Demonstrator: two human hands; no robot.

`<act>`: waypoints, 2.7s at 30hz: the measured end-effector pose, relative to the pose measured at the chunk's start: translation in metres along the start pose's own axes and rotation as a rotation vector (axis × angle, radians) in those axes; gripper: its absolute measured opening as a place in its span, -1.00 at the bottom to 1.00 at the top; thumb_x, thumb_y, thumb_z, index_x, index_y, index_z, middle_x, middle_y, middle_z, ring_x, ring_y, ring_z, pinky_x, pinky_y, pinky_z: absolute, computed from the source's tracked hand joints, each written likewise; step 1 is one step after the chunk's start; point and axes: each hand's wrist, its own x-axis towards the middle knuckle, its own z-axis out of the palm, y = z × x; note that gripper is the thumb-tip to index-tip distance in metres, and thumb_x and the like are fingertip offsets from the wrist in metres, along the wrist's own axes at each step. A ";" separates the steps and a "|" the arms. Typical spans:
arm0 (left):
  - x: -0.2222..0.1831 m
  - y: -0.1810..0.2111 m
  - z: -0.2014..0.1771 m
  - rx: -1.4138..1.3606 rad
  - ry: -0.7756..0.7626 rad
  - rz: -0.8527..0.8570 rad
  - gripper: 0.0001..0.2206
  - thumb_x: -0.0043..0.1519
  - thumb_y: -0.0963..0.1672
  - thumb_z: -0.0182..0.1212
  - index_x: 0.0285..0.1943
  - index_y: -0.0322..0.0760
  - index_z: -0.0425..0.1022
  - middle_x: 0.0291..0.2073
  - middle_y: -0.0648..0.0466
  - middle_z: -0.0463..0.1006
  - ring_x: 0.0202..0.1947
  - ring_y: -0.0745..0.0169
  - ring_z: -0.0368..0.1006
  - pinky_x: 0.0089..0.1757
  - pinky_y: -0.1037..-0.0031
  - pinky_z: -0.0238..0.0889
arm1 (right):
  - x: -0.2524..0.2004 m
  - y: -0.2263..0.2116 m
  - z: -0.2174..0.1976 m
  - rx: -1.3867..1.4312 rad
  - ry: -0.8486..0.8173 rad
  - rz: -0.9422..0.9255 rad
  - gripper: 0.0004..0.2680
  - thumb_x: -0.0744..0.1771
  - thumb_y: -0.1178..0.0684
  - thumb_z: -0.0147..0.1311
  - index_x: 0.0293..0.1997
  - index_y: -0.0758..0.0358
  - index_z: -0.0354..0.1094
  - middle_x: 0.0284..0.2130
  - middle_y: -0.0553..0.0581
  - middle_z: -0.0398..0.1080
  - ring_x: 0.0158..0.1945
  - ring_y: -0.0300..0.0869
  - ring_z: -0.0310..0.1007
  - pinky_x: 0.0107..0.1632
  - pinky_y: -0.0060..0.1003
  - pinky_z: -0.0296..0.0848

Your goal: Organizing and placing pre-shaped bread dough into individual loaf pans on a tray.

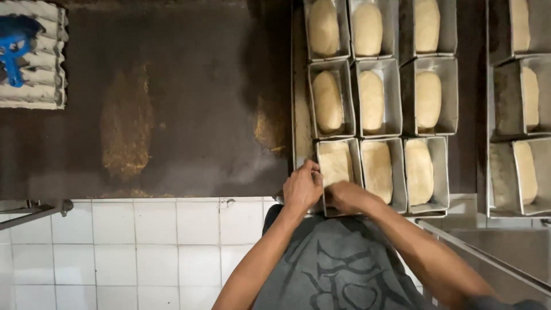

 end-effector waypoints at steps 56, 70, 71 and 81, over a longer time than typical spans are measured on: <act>0.014 -0.019 -0.001 0.057 -0.121 0.110 -0.80 0.19 -0.10 0.15 -0.03 -0.18 0.43 -0.24 -0.16 0.65 -0.17 -0.29 0.57 -0.15 -0.03 0.40 | 0.029 -0.013 -0.019 -0.231 0.906 0.010 -0.65 0.29 0.15 -0.14 0.16 0.43 0.40 -0.02 0.55 0.43 0.09 0.29 0.42 0.17 0.03 0.39; -0.006 0.015 -0.025 0.171 0.037 0.380 -0.67 0.10 -0.10 0.32 0.03 -0.24 0.46 -0.04 -0.13 0.54 0.11 -0.16 0.41 0.08 0.07 0.22 | -0.053 -0.029 -0.059 -0.047 0.842 0.029 -0.68 0.31 0.04 0.01 0.15 0.37 0.39 -0.01 0.40 0.46 0.10 0.23 0.40 0.17 -0.01 0.36; -0.008 0.014 -0.018 0.169 0.039 0.382 -0.67 0.10 -0.10 0.32 0.03 -0.24 0.46 -0.04 -0.13 0.54 0.11 -0.16 0.41 0.08 0.07 0.22 | -0.051 -0.006 -0.055 -0.051 0.844 0.028 -0.68 0.31 0.04 0.01 0.15 0.37 0.39 -0.01 0.40 0.46 0.10 0.23 0.40 0.17 -0.01 0.36; -0.025 -0.015 0.074 0.554 -0.364 1.170 -0.42 0.14 0.00 0.30 0.36 -0.23 0.41 0.41 0.01 0.33 0.50 -0.01 0.07 0.36 -0.07 -0.17 | -0.027 0.084 -0.043 -0.342 0.798 0.023 -0.67 0.31 0.11 -0.15 0.15 0.33 0.42 0.07 0.39 0.44 0.17 0.25 0.39 0.29 0.02 0.29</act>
